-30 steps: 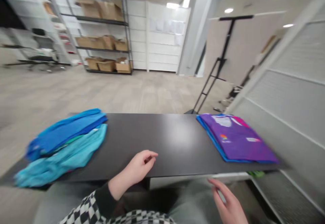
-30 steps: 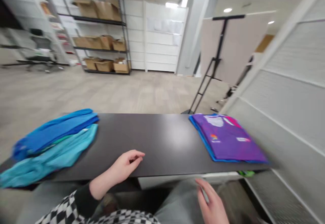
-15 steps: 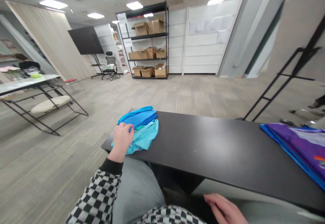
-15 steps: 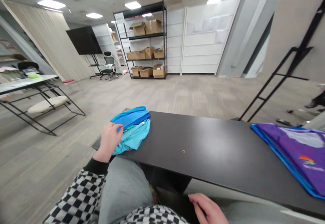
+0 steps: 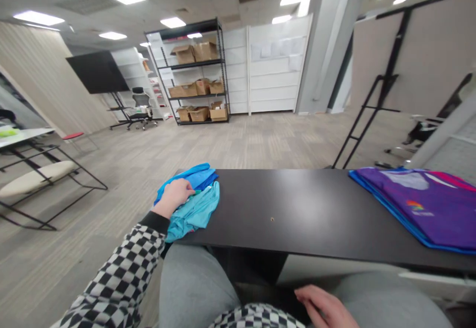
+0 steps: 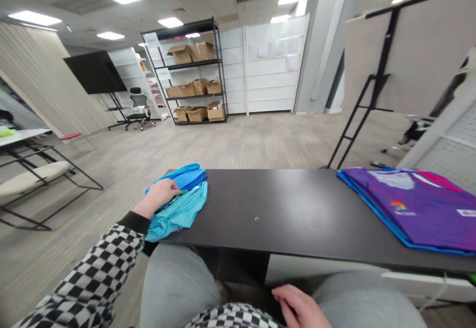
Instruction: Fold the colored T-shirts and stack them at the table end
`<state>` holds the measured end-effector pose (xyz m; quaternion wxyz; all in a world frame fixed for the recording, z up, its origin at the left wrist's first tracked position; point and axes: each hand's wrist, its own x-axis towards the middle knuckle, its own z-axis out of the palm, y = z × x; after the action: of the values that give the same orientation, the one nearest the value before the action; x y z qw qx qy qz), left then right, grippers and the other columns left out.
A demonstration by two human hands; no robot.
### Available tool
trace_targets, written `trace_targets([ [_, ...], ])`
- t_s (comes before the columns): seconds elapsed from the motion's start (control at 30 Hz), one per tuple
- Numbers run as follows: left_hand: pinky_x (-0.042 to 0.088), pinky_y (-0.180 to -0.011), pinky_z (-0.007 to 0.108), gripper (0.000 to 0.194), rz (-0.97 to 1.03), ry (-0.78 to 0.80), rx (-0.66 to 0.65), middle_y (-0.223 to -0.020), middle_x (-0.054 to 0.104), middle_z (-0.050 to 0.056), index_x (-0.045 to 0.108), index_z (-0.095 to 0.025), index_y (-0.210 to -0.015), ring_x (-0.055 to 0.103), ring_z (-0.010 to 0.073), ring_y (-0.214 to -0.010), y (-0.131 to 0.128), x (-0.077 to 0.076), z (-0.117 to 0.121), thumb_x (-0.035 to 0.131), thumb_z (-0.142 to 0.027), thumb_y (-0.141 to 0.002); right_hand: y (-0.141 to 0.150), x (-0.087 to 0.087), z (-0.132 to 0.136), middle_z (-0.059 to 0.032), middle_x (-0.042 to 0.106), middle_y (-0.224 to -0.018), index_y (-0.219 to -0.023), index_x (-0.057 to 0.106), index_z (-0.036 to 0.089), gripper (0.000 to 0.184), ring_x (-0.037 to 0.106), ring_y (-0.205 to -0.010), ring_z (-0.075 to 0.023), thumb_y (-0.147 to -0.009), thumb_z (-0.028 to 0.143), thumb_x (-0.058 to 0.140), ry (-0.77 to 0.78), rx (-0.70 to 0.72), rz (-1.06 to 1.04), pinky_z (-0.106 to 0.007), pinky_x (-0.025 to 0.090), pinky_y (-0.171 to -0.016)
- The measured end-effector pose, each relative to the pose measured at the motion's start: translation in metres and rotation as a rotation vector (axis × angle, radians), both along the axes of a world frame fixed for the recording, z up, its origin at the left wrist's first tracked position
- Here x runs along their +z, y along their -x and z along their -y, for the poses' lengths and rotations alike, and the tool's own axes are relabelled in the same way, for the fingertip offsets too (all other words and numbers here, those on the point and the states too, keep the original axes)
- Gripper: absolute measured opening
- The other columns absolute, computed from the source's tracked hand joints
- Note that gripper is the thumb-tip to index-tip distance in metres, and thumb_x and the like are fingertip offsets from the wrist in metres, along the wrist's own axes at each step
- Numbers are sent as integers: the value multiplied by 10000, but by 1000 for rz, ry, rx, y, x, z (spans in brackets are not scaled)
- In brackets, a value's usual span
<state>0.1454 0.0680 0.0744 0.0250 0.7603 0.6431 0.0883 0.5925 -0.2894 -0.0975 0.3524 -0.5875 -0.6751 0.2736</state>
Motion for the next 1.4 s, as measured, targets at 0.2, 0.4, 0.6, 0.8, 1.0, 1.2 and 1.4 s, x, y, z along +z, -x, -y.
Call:
trace_targets([
  [0.2, 469, -667, 309, 365, 214, -95, 6, -871, 817, 96, 832, -174, -998, 713, 229, -782, -28, 66, -29, 629, -476, -972, 2, 2, 1, -92, 857, -1134, -1112, 874, 296, 331, 825, -1054, -283, -1076, 415, 568, 97, 15, -8, -386, 667, -980],
  [0.4, 529, -736, 276, 487, 936, -285, -202, -928, 811, 76, 810, -150, -1052, 708, 190, -826, -97, 133, -22, 789, -595, -857, 9, 5, -2, -89, 845, -1106, -1093, 837, 264, 331, 810, -1030, -262, -1090, 360, 520, 105, 70, -15, -371, 641, -958],
  [0.6, 605, -976, 388, 825, 1074, 158, -523, -1386, 787, 179, 619, -177, -1580, 779, 251, -1151, -158, 101, 16, 707, -711, -957, 7, 16, 8, -76, 835, -1135, -1129, 821, 255, 311, 794, -1066, -245, -1096, 295, 515, 120, 21, 0, -354, 612, -984],
  [0.8, 554, -1165, 508, 488, 631, 290, -620, -1360, 806, 143, 801, -198, -1329, 749, 322, -1257, -181, -40, 46, 652, -531, -1005, -1, 26, 8, -81, 840, -1147, -1149, 827, 249, 292, 791, -1077, -254, -1081, 252, 543, 118, -59, 7, -377, 609, -993],
  [1.0, 498, -1183, 549, 277, 449, -24, -561, -1305, 801, 139, 845, -242, -1198, 683, 353, -1301, -196, -130, 87, 660, -362, -1031, -9, 46, -27, -106, 825, -1254, -1306, 797, 253, 336, 777, -1178, -273, -1094, 261, 536, -51, -175, 56, -454, 599, -1099],
  [1.2, 544, -927, 399, 276, 1007, 412, -691, -936, 768, 56, 783, -226, -976, 688, 244, -922, -223, -138, 138, 725, -493, -1017, -12, 59, -98, -170, 380, -1815, -1645, 580, 283, 848, 359, -1670, -440, -844, 251, 855, -133, -258, 275, -682, 325, -1335],
  [1.4, 550, -1059, 405, 490, 1378, 329, -438, -1234, 744, 103, 724, -213, -1175, 705, 266, -1158, -224, -136, 144, 834, -613, -914, 10, 46, -161, -119, 803, -1281, -1232, 760, 239, 399, 708, -1313, -371, -840, 311, 778, -81, -251, -435, -618, 491, -1212],
])
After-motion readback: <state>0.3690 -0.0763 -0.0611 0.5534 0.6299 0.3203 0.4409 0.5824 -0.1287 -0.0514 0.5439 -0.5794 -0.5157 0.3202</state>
